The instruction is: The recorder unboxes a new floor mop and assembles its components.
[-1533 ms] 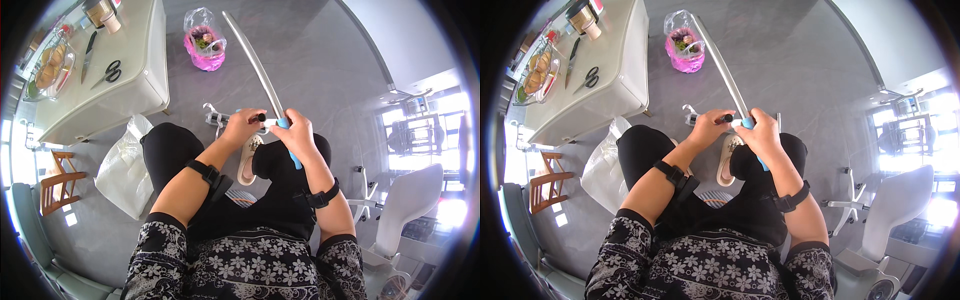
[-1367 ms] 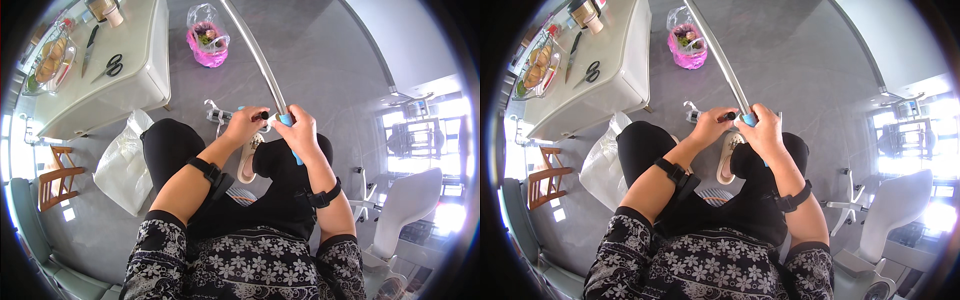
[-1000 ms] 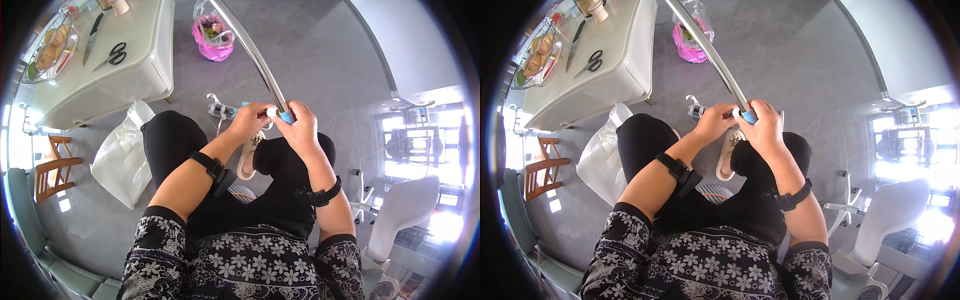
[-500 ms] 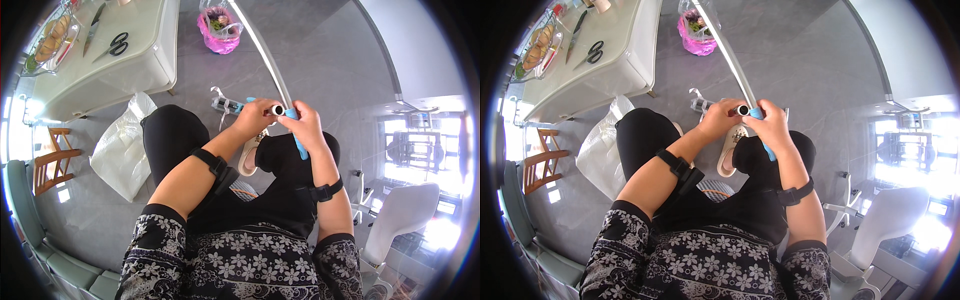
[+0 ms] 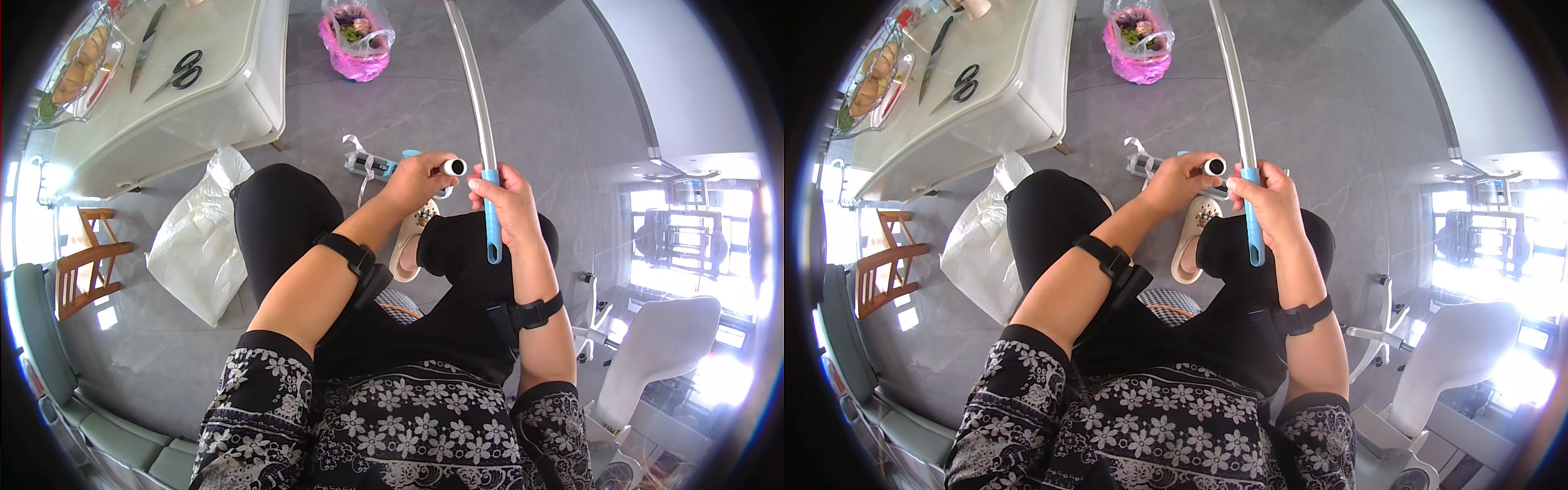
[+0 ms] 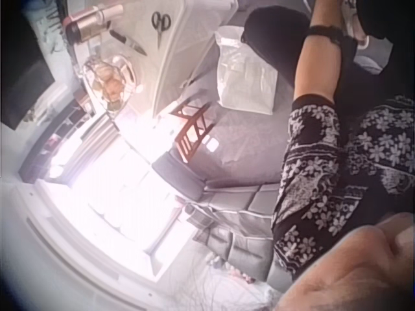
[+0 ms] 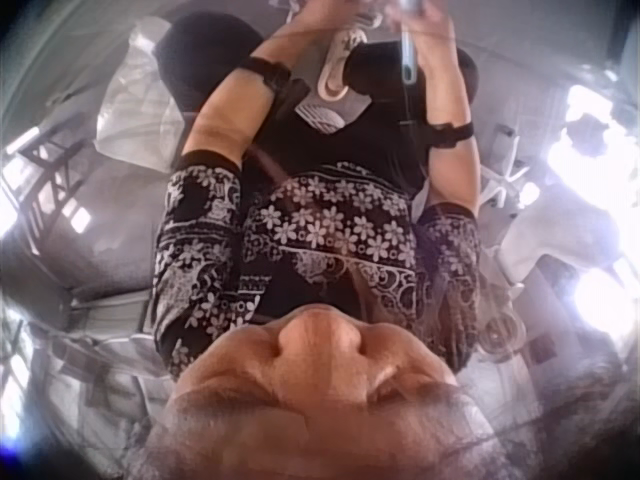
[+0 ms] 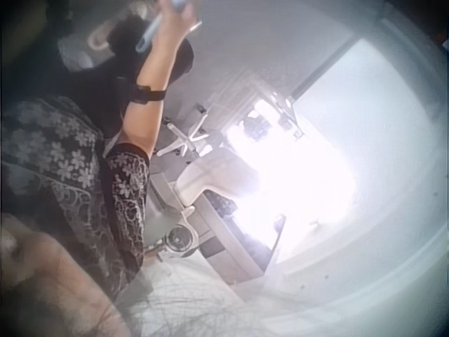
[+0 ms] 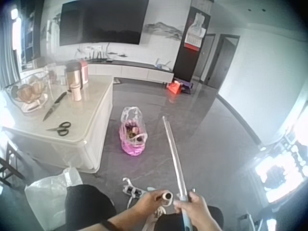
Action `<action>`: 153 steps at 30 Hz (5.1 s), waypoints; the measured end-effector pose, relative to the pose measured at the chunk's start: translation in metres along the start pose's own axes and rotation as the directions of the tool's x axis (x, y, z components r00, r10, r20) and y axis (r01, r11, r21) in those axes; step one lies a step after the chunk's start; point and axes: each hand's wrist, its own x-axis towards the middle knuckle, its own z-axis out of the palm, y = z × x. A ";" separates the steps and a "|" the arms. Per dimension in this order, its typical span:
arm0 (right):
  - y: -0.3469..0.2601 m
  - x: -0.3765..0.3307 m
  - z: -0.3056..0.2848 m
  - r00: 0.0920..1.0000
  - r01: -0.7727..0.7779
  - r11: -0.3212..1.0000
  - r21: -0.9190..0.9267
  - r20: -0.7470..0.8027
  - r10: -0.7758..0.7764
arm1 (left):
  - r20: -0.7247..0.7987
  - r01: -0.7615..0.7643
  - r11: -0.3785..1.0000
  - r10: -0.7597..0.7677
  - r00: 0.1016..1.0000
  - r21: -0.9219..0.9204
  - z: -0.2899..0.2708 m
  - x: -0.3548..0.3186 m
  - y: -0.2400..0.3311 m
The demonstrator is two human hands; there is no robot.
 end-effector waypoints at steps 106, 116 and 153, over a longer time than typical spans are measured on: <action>0.363 0.033 -0.191 0.677 -0.441 0.889 -0.126 -0.697 0.237 | 0.144 0.635 0.297 -0.825 0.547 -0.713 -0.014 0.016 -0.009; 0.079 -0.050 -0.186 0.858 0.106 0.993 -0.043 -0.501 -0.114 | 0.098 0.535 0.413 -0.717 0.690 -0.737 -0.007 0.004 -0.009; -0.171 -0.227 -0.037 0.745 0.135 0.067 -0.989 0.057 -0.664 | 0.104 0.550 0.457 -0.696 0.710 -0.699 0.024 -0.018 -0.028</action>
